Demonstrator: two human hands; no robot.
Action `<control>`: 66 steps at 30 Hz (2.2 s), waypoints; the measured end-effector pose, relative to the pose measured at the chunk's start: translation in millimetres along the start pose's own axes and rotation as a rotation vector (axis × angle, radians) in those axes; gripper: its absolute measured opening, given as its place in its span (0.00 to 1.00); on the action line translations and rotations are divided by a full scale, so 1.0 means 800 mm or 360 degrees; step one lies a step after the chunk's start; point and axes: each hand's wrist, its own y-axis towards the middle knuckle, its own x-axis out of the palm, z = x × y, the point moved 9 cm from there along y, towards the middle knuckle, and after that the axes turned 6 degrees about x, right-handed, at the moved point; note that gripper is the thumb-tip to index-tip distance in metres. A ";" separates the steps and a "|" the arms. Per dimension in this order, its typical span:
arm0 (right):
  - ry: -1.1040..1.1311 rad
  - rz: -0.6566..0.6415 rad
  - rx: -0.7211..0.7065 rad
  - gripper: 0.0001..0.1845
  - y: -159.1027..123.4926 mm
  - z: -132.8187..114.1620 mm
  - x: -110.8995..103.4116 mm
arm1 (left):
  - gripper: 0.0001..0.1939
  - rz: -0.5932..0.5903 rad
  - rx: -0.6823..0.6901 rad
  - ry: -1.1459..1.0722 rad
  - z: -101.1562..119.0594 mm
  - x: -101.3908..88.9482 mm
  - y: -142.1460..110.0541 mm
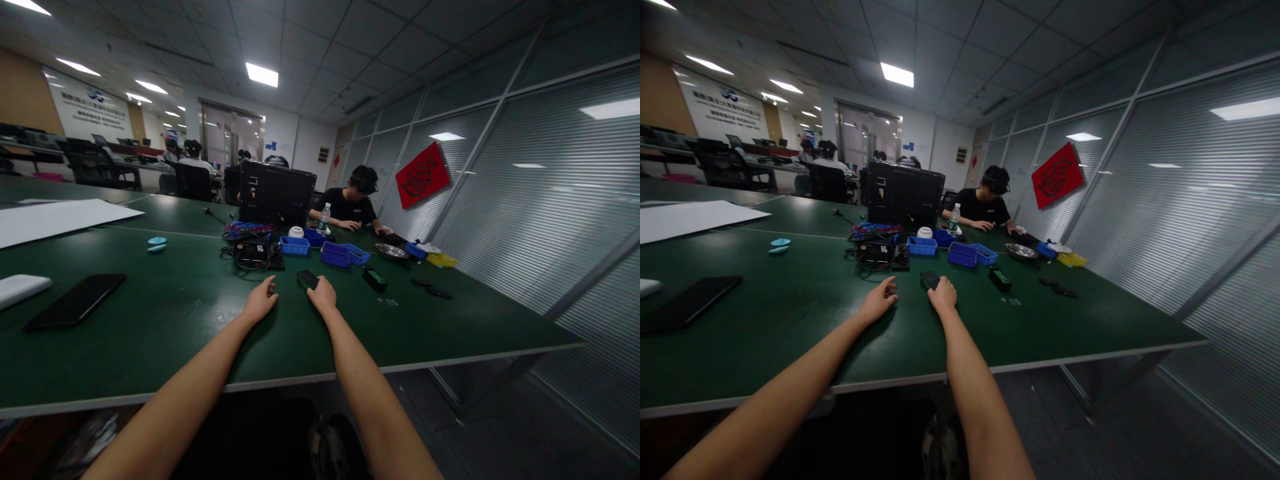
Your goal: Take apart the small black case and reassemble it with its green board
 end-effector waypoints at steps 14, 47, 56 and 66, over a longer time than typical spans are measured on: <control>0.0185 0.0083 -0.0351 0.19 -0.037 -0.061 -0.014 | 0.29 0.0002 0.0002 0.0001 -0.004 0.003 0.002; 0.1696 -0.0913 -0.0038 0.12 -0.020 -0.046 0.057 | 0.28 0.0034 0.0069 0.0321 0.013 -0.005 -0.002; 0.1745 -0.0903 0.0002 0.10 -0.015 -0.042 0.061 | 0.29 0.0002 0.0054 0.0338 0.013 -0.004 -0.002; 0.1617 -0.0875 0.0033 0.30 -0.015 -0.043 0.061 | 0.35 -0.0008 -0.0027 0.0465 0.010 0.000 -0.001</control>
